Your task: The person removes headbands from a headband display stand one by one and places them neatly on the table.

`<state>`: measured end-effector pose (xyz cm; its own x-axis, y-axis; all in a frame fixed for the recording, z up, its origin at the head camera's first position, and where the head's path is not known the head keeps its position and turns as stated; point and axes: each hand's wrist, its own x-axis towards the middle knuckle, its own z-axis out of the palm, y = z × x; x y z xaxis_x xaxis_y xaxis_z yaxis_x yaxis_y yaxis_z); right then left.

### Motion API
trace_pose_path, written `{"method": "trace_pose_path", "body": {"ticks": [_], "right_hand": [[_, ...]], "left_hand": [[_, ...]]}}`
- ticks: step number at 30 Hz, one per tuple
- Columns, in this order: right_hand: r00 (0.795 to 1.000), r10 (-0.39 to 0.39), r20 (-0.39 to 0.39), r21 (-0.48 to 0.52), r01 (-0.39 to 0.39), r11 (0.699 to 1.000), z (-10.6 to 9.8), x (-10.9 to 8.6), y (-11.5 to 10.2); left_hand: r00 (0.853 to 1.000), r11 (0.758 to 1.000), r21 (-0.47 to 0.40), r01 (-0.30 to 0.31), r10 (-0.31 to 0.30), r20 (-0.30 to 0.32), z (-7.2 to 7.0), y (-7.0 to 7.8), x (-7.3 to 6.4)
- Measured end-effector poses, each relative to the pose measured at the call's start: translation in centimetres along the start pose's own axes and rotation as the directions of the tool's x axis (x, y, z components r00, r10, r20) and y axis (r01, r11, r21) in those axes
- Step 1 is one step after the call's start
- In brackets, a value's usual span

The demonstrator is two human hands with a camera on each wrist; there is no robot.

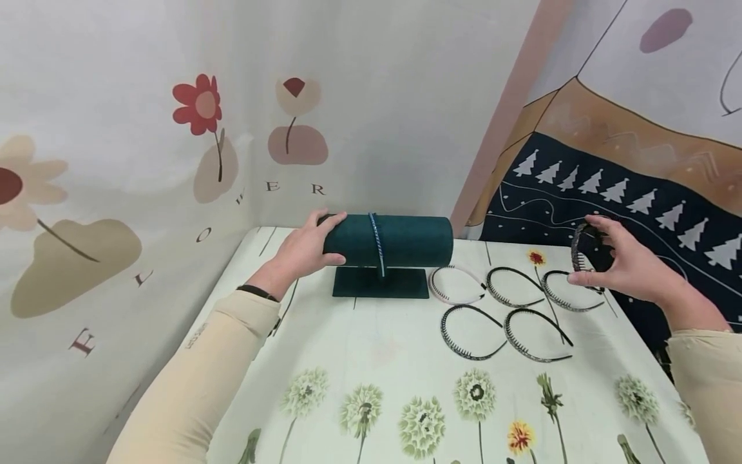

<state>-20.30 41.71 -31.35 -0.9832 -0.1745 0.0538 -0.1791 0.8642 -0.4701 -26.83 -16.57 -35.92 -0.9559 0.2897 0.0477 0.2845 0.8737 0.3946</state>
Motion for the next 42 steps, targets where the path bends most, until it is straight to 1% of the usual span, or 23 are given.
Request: {"method": "trace_pose_path", "body": {"ticks": [4, 7, 9, 11, 14, 18, 22, 24, 27, 29, 35, 40, 42], "right_hand": [[0.999, -0.016, 0.047, -0.144, 0.022, 0.989, 0.0, 0.5, -0.4], [0.996, -0.013, 0.09, -0.231, 0.034, 0.972, 0.5, 1.0, 0.0], [0.993, -0.005, 0.118, -0.291, 0.039, 0.956, 1.1, 1.2, 0.5], [0.989, 0.011, 0.15, -0.35, 0.043, 0.936, 1.9, 1.1, 1.3], [0.98, 0.029, 0.198, -0.417, 0.058, 0.907, 3.4, 0.6, 3.1], [0.966, 0.07, 0.25, -0.473, 0.059, 0.879, 5.2, -0.6, 5.9], [0.952, 0.104, 0.288, -0.525, 0.066, 0.848, 6.1, -1.8, 8.0], [0.945, 0.11, 0.306, -0.54, 0.077, 0.838, 6.5, -2.2, 8.7], [0.938, 0.114, 0.326, -0.545, 0.088, 0.834, 7.1, -2.7, 9.4], [0.936, 0.112, 0.334, -0.536, 0.091, 0.839, 7.4, -2.9, 9.7], [0.932, 0.089, 0.351, -0.527, 0.118, 0.841, 8.4, -3.3, 10.4], [0.93, 0.11, 0.35, -0.518, 0.095, 0.85, 8.9, -3.9, 10.7], [0.932, 0.106, 0.345, -0.522, 0.097, 0.847, 9.1, -4.1, 10.8]], "left_hand": [[1.0, 1.0, 0.0, 0.012, -0.012, -0.015, 0.1, -0.3, -0.1], [0.999, 1.0, 0.003, 0.025, -0.024, -0.028, -0.1, -0.7, -0.3], [0.999, 0.999, 0.006, 0.032, -0.032, -0.032, -0.2, -0.8, -0.4], [0.999, 0.999, 0.011, 0.034, -0.034, -0.031, -0.2, -0.9, -0.5], [0.999, 0.999, 0.019, 0.035, -0.034, -0.027, -0.1, -0.8, -0.6], [1.0, 0.999, 0.018, 0.028, -0.028, -0.015, 0.0, -0.5, -0.5], [1.0, 1.0, 0.013, 0.023, -0.023, -0.01, 0.1, -0.3, -0.4], [1.0, 1.0, 0.018, 0.025, -0.025, -0.015, 0.1, -0.3, -0.4], [0.999, 0.999, 0.027, 0.028, -0.028, -0.021, 0.1, -0.3, -0.3], [0.999, 0.999, 0.029, 0.026, -0.025, -0.023, 0.1, -0.3, -0.2], [1.0, 1.0, 0.02, 0.018, -0.018, -0.012, 0.2, -0.1, -0.1], [1.0, 1.0, 0.019, 0.02, -0.02, -0.008, 0.4, -0.2, 0.2], [1.0, 1.0, 0.019, 0.021, -0.02, -0.008, 0.5, -0.2, 0.3]]}}
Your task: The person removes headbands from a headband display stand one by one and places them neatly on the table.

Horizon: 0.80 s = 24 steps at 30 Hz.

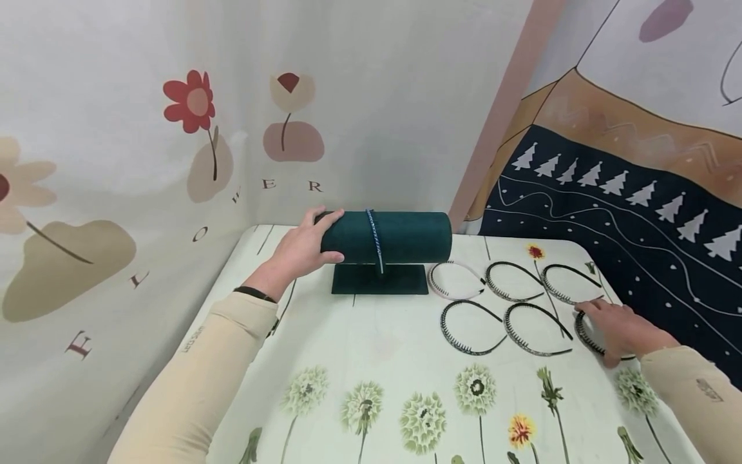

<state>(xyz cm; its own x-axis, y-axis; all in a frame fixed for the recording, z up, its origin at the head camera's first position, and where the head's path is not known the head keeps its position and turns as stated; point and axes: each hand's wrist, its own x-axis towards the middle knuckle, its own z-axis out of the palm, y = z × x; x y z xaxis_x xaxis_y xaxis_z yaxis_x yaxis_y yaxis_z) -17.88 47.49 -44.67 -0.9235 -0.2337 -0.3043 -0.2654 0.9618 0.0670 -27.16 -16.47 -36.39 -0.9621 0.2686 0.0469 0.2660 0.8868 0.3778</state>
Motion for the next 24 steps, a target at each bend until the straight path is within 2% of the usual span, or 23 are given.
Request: {"method": "trace_pose_path", "body": {"ticks": [14, 18, 24], "right_hand": [[0.996, -0.019, -0.083, -0.046, 0.015, 0.999, 1.0, -0.3, -0.5], [0.995, 0.009, -0.097, -0.046, -0.014, 0.999, 1.2, -0.3, -0.3], [0.993, 0.088, -0.075, -0.025, -0.09, 0.996, 1.7, -0.3, 0.4]], "left_hand": [[1.0, 1.0, -0.004, -0.012, 0.012, -0.002, 0.1, 0.2, -0.1], [1.0, 1.0, 0.001, -0.003, 0.003, -0.006, 0.0, 0.2, 0.0], [1.0, 1.0, 0.0, -0.005, 0.005, -0.007, 0.0, 0.0, -0.2]]}}
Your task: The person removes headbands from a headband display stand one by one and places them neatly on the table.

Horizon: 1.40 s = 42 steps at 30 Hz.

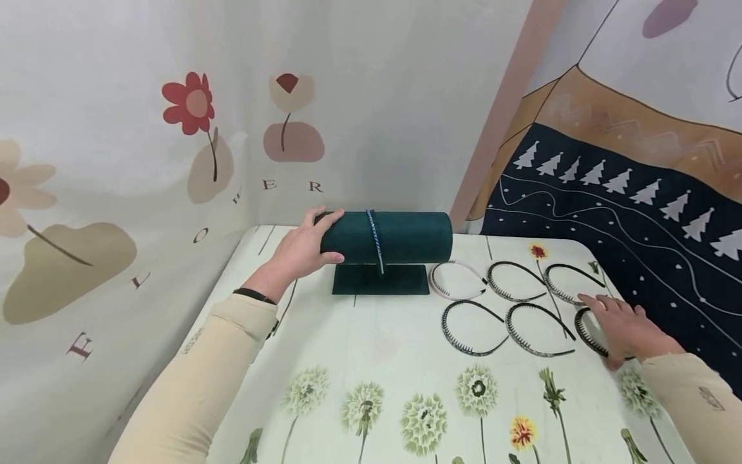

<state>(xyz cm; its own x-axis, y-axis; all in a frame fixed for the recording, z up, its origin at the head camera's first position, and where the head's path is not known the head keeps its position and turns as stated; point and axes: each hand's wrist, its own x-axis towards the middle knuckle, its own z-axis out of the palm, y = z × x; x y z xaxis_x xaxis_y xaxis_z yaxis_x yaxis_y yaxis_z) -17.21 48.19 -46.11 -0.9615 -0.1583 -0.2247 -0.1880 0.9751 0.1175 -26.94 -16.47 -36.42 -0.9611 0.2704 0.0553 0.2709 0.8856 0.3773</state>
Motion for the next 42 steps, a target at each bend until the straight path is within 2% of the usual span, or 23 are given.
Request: {"method": "trace_pose_path", "body": {"ticks": [8, 17, 24, 31, 34, 37, 42], "right_hand": [[0.998, 0.068, -0.01, 0.122, -0.066, 0.99, 0.1, -0.9, 0.9], [0.988, 0.135, -0.072, 0.229, -0.116, 0.967, 1.1, -1.8, 1.6], [0.974, 0.215, -0.075, 0.376, -0.172, 0.911, 2.0, -3.1, 1.7], [0.953, 0.288, -0.092, 0.439, -0.221, 0.871, 2.1, -4.6, 1.8], [0.953, 0.292, -0.081, 0.462, -0.224, 0.858, 1.5, -4.8, 1.7], [0.952, 0.293, -0.093, 0.506, -0.208, 0.837, -0.1, -4.1, 0.9], [0.954, 0.235, -0.186, 0.585, -0.085, 0.807, -4.3, -0.7, -2.6]], "left_hand": [[1.0, 1.0, -0.004, -0.007, 0.007, -0.017, 0.1, -0.1, 0.1], [1.0, 1.0, -0.009, -0.01, 0.01, -0.013, 0.2, -0.1, 0.2], [1.0, 1.0, -0.008, -0.016, 0.016, -0.006, 0.1, 0.0, 0.1], [1.0, 1.0, -0.001, 0.002, -0.002, 0.011, 0.1, 0.6, 0.1], [1.0, 1.0, 0.001, 0.003, -0.003, 0.017, 0.1, 0.9, 0.2], [1.0, 1.0, 0.001, 0.005, -0.005, 0.017, -0.1, 1.2, 0.3], [1.0, 1.0, 0.01, 0.027, -0.028, 0.013, -0.2, 1.0, 0.2]]}}
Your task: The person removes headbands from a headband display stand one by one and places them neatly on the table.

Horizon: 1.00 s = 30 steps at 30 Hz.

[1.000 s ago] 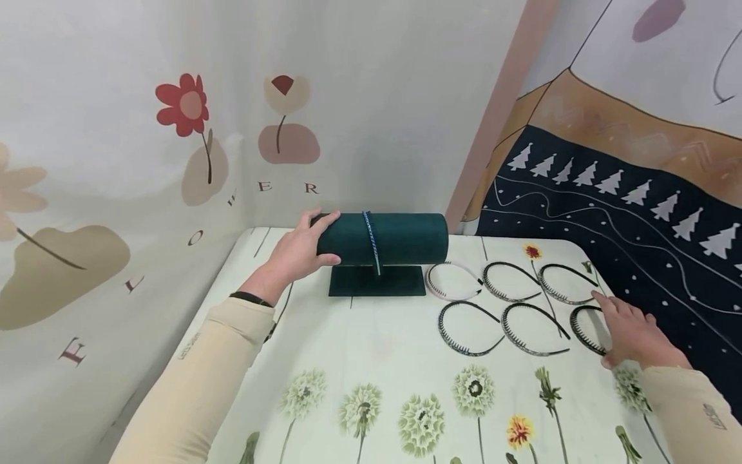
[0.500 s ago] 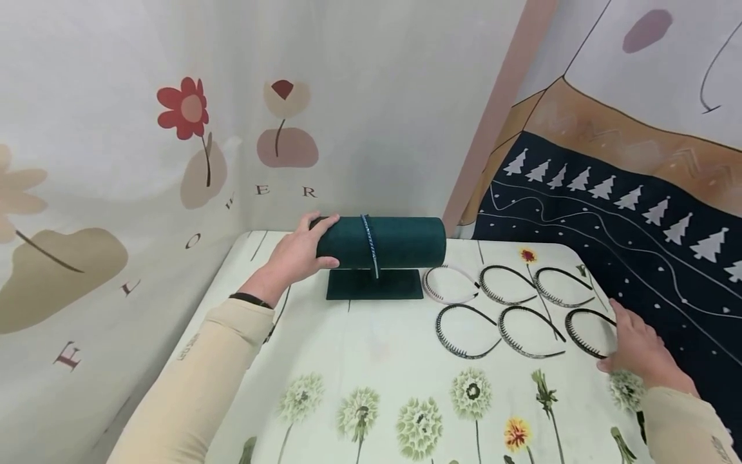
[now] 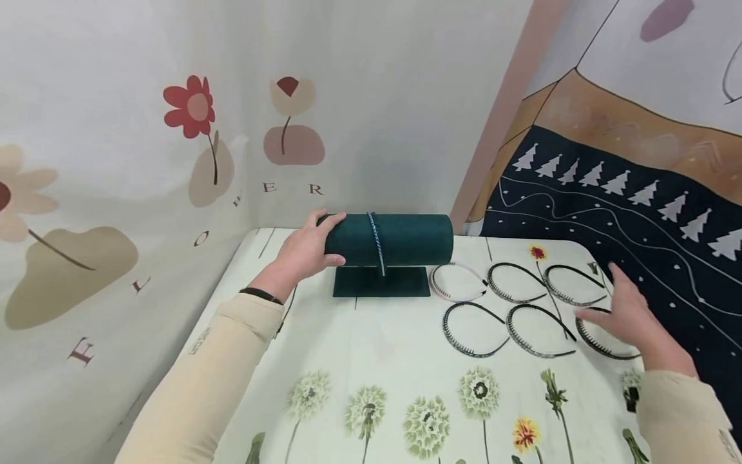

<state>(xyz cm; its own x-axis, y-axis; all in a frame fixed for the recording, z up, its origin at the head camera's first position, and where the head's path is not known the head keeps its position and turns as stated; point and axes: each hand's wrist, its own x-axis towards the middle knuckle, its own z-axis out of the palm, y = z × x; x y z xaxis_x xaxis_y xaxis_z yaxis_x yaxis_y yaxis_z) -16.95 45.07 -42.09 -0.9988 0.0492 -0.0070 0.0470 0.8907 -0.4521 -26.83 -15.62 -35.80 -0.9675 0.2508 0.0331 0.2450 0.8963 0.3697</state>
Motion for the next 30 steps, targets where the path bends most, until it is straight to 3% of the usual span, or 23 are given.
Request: {"method": "trace_pose_path", "body": {"ticks": [5, 10, 17, 23, 26, 30], "right_hand": [[0.988, -0.128, 0.09, 0.113, 0.118, 0.987, -0.7, 3.7, -6.9], [0.951, -0.257, 0.172, 0.185, 0.225, 0.957, -0.6, 6.7, -14.2], [0.881, -0.439, 0.177, 0.107, 0.427, 0.898, 0.9, 10.2, -23.9], [0.831, -0.511, 0.22, 0.047, 0.514, 0.856, 2.9, 12.2, -30.9], [0.817, -0.522, 0.245, 0.015, 0.535, 0.845, 4.4, 13.0, -33.7], [0.819, -0.503, 0.275, -0.059, 0.536, 0.842, 6.4, 13.7, -36.6]], "left_hand": [[1.0, 1.0, -0.003, 0.01, -0.01, 0.008, 0.0, 0.3, -0.1], [1.0, 1.0, -0.003, 0.009, -0.009, 0.008, 0.2, 0.7, -0.1], [1.0, 1.0, 0.01, -0.003, 0.003, -0.001, 0.3, 0.7, -0.1], [1.0, 1.0, 0.014, 0.003, -0.003, -0.012, -0.1, 0.5, 0.1], [1.0, 1.0, 0.008, 0.009, -0.009, -0.005, -0.1, 0.3, 0.0], [1.0, 1.0, -0.002, 0.016, -0.016, 0.005, 0.1, -0.1, -0.2]]}}
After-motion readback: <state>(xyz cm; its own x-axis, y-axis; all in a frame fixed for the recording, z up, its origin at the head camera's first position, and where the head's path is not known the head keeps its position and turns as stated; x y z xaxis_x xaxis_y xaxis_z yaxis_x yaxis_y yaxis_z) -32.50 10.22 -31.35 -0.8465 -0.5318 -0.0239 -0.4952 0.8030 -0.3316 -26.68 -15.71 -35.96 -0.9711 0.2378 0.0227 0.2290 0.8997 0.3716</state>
